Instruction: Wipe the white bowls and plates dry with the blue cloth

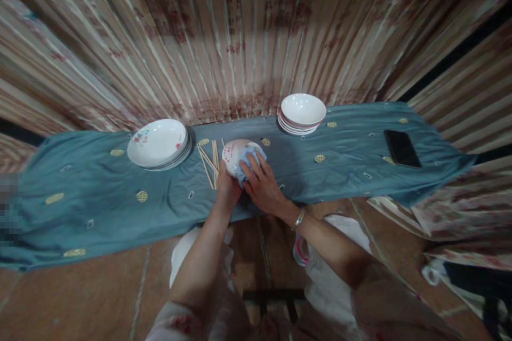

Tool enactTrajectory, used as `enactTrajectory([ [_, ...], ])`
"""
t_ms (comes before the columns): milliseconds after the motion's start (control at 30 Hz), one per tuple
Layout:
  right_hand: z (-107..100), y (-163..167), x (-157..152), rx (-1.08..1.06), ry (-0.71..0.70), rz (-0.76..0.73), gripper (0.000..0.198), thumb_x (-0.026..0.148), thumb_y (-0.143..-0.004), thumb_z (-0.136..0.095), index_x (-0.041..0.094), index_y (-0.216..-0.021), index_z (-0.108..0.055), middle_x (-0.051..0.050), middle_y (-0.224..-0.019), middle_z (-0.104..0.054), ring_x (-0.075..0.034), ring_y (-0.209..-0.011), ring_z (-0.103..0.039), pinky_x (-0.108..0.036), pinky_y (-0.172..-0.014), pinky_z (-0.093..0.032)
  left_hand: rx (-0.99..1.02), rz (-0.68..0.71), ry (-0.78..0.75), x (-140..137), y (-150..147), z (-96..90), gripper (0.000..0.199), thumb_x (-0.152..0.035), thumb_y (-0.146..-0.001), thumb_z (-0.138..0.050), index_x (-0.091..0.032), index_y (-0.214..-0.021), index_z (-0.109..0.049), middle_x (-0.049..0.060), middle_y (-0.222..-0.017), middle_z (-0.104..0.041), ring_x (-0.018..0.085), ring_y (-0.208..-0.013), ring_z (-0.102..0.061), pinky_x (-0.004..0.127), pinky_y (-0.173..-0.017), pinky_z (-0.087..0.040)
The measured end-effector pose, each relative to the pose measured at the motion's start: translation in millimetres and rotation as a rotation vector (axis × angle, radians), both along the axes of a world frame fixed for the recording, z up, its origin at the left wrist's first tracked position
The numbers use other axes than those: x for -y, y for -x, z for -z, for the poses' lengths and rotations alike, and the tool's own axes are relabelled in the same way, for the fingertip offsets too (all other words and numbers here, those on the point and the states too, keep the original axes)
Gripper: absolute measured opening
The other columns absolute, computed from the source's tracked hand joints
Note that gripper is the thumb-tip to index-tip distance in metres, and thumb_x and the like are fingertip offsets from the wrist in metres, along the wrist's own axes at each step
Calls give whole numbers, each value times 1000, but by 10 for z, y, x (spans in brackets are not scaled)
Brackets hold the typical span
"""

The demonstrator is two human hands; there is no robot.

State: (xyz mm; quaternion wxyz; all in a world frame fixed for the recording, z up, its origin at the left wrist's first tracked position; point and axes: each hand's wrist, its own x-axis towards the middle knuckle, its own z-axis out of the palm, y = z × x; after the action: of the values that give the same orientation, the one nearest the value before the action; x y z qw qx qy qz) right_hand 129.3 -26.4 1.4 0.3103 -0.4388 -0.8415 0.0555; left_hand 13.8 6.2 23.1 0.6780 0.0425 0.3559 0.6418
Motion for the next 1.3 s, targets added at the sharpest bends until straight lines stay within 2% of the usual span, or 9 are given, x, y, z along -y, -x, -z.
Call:
enactTrajectory([
  [267, -124, -63, -34, 17, -20, 44, 50, 31, -99, -40, 13, -145, -44, -16, -158, -34, -31, -152, -13, -58, -119, -27, -7, 2, -67, 18, -77, -54, 47, -33, -103, -28, -12, -136, -55, 10, -122, -71, 19, -126, -58, 30, -109, -43],
  [433, -150, -94, -56, 1, -11, 45, 49, 32, -99, -39, 14, -145, -45, -15, -158, -34, -30, -152, -15, -57, -119, -27, 16, 34, -95, 24, -80, -54, 48, -33, -103, -29, -14, -141, -50, 10, -124, -70, 20, -128, -57, 33, -113, -39],
  [667, -187, -138, -94, -27, -6, 50, 49, 34, -100, -39, 14, -144, -46, -15, -157, -36, -30, -152, -16, -56, -119, -26, -14, 59, -150, 20, -74, -10, 50, -33, -103, -28, -12, -144, -47, 11, -129, -67, 20, -127, -58, 30, -109, -42],
  [933, -213, -178, -151, -91, -29, 74, 47, 35, -101, -37, 14, -142, -47, -15, -153, -41, -27, -150, -20, -53, -120, -27, -33, 104, -197, 36, -91, -40, 51, -31, -103, -26, -8, -143, -47, 15, -128, -67, 21, -126, -58, 34, -109, -43],
  [1100, -221, -246, -211, -159, -17, 84, 47, 36, -101, -35, 15, -141, -48, -15, -150, -45, -26, -147, -30, -52, -119, -29, -31, 113, -259, 26, -103, -11, 50, -30, -103, -26, -11, -142, -48, 13, -130, -66, 20, -131, -54, 34, -112, -40],
  [1300, -235, -318, -261, -256, 44, 106, 48, 37, -101, -32, 16, -143, -45, -17, -148, -46, -25, -142, -38, -49, -119, -33, -61, 129, -237, 39, -118, -36, 49, -33, -103, -29, -12, -141, -50, 12, -130, -66, 21, -134, -51, 36, -115, -36],
])
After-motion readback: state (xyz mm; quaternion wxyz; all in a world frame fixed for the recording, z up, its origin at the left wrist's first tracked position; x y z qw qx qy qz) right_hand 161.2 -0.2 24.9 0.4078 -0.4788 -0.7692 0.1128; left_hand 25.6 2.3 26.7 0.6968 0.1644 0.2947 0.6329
